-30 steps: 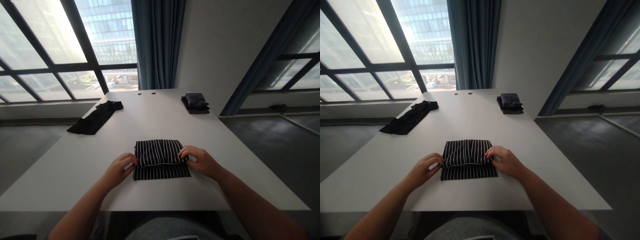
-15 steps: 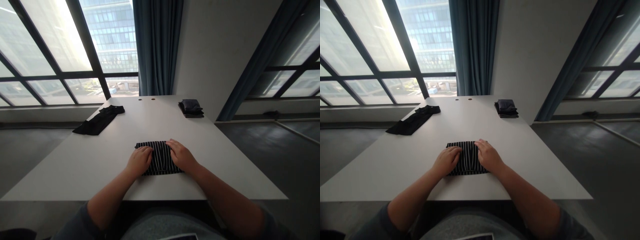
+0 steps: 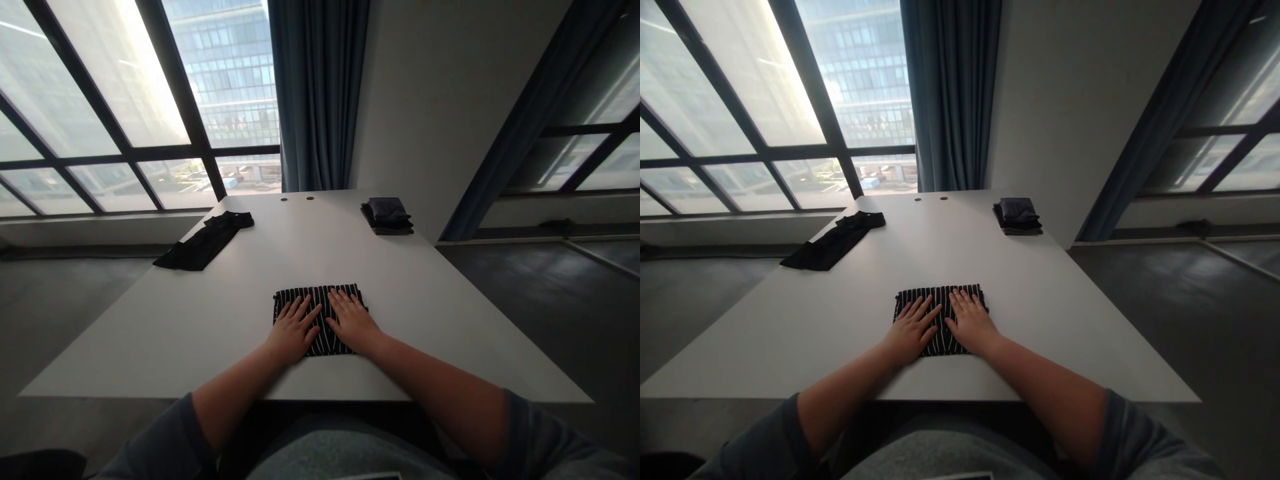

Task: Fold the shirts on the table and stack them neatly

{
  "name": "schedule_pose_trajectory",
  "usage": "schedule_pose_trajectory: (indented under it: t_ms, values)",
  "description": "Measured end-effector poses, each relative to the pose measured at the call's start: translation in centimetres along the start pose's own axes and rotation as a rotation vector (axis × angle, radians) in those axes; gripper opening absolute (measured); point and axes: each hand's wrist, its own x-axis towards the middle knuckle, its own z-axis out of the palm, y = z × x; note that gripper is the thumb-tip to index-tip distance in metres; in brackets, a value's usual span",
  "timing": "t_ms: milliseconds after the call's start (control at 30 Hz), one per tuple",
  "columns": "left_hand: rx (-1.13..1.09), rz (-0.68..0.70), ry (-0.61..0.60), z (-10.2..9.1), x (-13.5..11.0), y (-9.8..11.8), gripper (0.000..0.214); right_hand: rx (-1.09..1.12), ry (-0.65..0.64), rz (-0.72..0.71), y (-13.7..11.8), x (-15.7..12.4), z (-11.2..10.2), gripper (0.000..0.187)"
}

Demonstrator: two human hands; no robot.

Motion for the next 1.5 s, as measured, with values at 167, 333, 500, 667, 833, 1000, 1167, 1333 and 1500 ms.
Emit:
schedule_pose_trajectory:
  t_ms: [167,333,500,667,833,1000,1167,1333,1500]
  values:
    - [-0.006,-0.165,-0.017,-0.7,-1.2,-0.6,0.064,-0.001,-0.027,0.04,0.8,-0.3,-0.3,0.077]
    - [-0.02,-0.207,-0.005,-0.4,-2.8,-2.0,0.065,0.004,0.0,0.124,2.1,-1.1,0.3,0.076]
    - [-0.032,-0.299,0.037,0.1,-3.2,-3.1,0.065,-0.018,-0.025,0.315,3.5,-1.2,0.5,0.087]
    - [-0.062,-0.429,0.024,-0.2,-2.3,-4.0,0.068,-0.006,-0.024,0.425,5.4,-0.4,0.4,0.083]
    - [-0.127,-0.368,0.056,-0.3,-2.1,-4.9,0.067,0.113,0.019,0.339,6.3,0.1,0.2,0.073]
    - [-0.23,-0.317,0.095,-0.1,-2.3,-5.4,0.072,0.379,0.137,0.295,6.0,-0.2,-0.4,0.053]
    - [-0.365,-0.241,0.186,-0.3,-2.6,-5.4,0.077,0.787,0.215,0.162,5.5,-0.5,-0.8,0.036]
    - [-0.363,-0.259,0.208,-0.2,-2.6,-5.3,0.07,0.99,0.234,0.137,4.3,-1.2,-2.3,0.064]
    - [-0.209,-0.338,0.196,-0.1,-2.6,-5.0,0.06,1.046,0.129,0.159,3.2,-1.8,-3.7,0.087]
